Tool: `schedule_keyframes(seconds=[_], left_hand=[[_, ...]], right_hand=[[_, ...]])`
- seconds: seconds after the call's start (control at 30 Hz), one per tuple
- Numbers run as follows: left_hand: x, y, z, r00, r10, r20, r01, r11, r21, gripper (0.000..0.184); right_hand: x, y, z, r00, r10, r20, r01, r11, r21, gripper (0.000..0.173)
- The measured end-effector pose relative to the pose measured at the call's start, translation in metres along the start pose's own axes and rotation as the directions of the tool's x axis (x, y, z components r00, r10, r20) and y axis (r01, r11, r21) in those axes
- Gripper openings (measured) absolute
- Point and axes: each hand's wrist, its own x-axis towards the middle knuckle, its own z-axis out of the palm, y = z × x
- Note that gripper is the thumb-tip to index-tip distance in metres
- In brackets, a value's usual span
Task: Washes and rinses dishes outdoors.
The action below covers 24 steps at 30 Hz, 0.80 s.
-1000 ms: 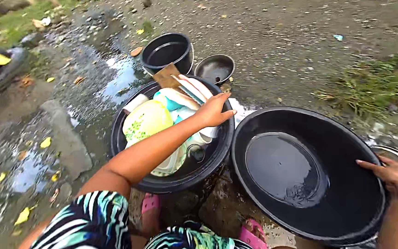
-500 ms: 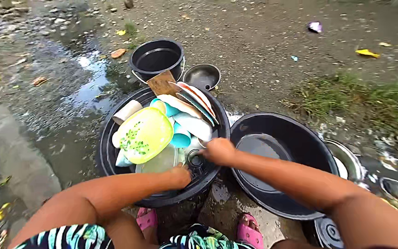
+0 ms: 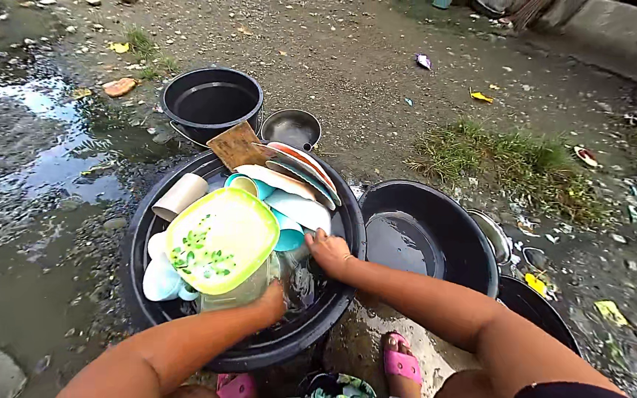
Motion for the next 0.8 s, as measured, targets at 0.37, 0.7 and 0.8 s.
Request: schedule_keyframes(seconds=[0.37,0.7,0.8], left_hand=[[0.001,-0.007,-0.004,0.981,0.071,-0.183,-0.07,0.998,0.012,0.043],[-0.003,-0.002,-0.005,0.994,-0.05,-0.098,0.039,0.993,-0.114,0.049],[-0.009,0.0,-0.003,1.0,-0.003,-0.011,0.002,0.99,-0.138,0.041]], right_hand=[[-0.006,-0.019,0.01,0.994,-0.059,0.089,0.078,0.97,-0.231,0.033],[0.01,-0.08,0.043,0.93,0.012,0.367,0.007,0.999,-0.052,0.033],[0.014,-0.082,0.043,0.915,0.032,0.401,-0.006,0.998,-0.066,0.032]])
